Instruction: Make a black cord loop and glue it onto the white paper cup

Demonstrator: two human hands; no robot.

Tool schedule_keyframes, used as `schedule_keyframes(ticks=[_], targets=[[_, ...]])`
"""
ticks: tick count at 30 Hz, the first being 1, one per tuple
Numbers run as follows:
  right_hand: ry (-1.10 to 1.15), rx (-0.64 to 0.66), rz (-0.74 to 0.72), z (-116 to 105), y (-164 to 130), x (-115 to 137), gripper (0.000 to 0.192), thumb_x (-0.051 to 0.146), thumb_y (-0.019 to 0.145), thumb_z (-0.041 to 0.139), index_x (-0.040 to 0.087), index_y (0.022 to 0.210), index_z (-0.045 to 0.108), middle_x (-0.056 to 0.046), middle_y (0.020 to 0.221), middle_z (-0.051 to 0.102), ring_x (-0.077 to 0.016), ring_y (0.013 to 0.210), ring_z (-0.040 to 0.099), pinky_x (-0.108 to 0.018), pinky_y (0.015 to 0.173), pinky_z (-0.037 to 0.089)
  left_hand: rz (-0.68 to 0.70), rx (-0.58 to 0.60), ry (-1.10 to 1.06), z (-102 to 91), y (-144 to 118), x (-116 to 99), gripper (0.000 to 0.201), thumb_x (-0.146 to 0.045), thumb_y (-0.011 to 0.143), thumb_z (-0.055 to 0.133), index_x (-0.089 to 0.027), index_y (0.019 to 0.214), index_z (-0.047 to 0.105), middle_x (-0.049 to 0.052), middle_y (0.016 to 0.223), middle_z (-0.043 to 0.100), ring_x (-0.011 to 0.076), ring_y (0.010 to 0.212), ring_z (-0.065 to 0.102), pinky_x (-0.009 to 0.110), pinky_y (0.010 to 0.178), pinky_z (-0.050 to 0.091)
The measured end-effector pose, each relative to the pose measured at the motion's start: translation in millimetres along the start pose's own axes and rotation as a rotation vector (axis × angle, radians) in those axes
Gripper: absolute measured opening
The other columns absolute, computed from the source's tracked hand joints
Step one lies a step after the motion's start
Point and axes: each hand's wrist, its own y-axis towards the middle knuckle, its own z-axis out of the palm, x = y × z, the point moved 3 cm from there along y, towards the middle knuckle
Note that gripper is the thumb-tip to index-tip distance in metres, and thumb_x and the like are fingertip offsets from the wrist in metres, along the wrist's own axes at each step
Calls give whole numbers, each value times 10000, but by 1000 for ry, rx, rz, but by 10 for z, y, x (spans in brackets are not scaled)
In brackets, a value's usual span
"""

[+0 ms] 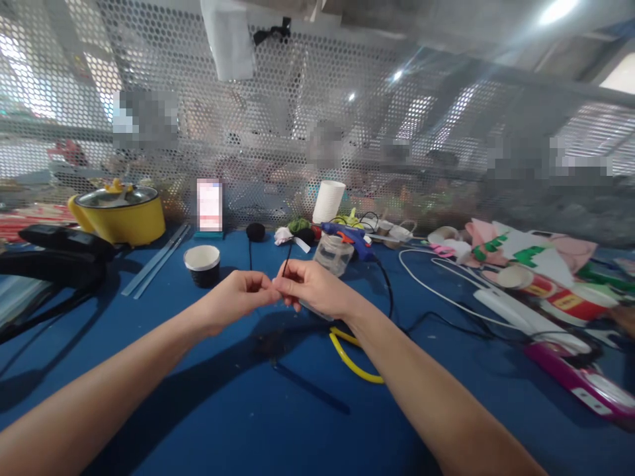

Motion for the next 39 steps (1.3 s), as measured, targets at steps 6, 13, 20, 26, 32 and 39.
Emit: schedule_keyframes(ticks=[6, 13, 20, 26, 32, 39], targets=[[-170, -89, 6, 21, 29, -47, 198, 331, 776, 493, 158, 685, 460, 46, 517, 468, -57, 417, 447, -185, 407, 386, 116, -145, 288, -40, 31, 35, 196, -293, 686, 523, -151, 565, 463, -58, 490, 378, 65, 475, 301, 209, 444, 213], [-124, -131, -1, 42, 38, -77, 254, 390, 774, 490, 160, 676, 448, 53, 498, 455, -56, 406, 435, -185, 401, 375, 140, -127, 202, -35, 36, 23, 226, -298, 688, 524, -150, 539, 440, -64, 487, 364, 58, 473, 287, 203, 449, 215], [190, 17, -53, 60, 42, -75, 294, 435, 701, 574, 163, 705, 461, 42, 585, 480, -63, 497, 473, -183, 426, 405, -6, 1, -80, -26, 7, 5, 209, -323, 673, 561, -131, 612, 509, -62, 522, 393, 33, 434, 244, 194, 411, 174], [99, -62, -44, 15, 50, -103, 317, 464, 707, 552, 164, 710, 449, 42, 545, 499, -70, 455, 480, -199, 421, 404, 15, 13, -18, -76, -12, -35, 178, -313, 669, 565, -136, 678, 549, -54, 545, 440, 42, 440, 285, 192, 408, 195], [31, -80, -40, 8, 48, -98, 254, 406, 755, 515, 168, 713, 437, 50, 530, 485, -63, 436, 472, -197, 428, 414, 52, -36, 72, -82, -9, -50, 168, -298, 683, 545, -130, 667, 548, -48, 558, 453, 46, 465, 303, 189, 423, 207], [-170, -138, 7, 38, 38, -30, 169, 297, 797, 478, 165, 700, 435, 57, 510, 469, -54, 403, 459, -183, 414, 398, 82, -116, 140, -64, 15, -18, 191, -297, 670, 549, -136, 579, 501, -59, 508, 388, 55, 479, 291, 201, 448, 205]])
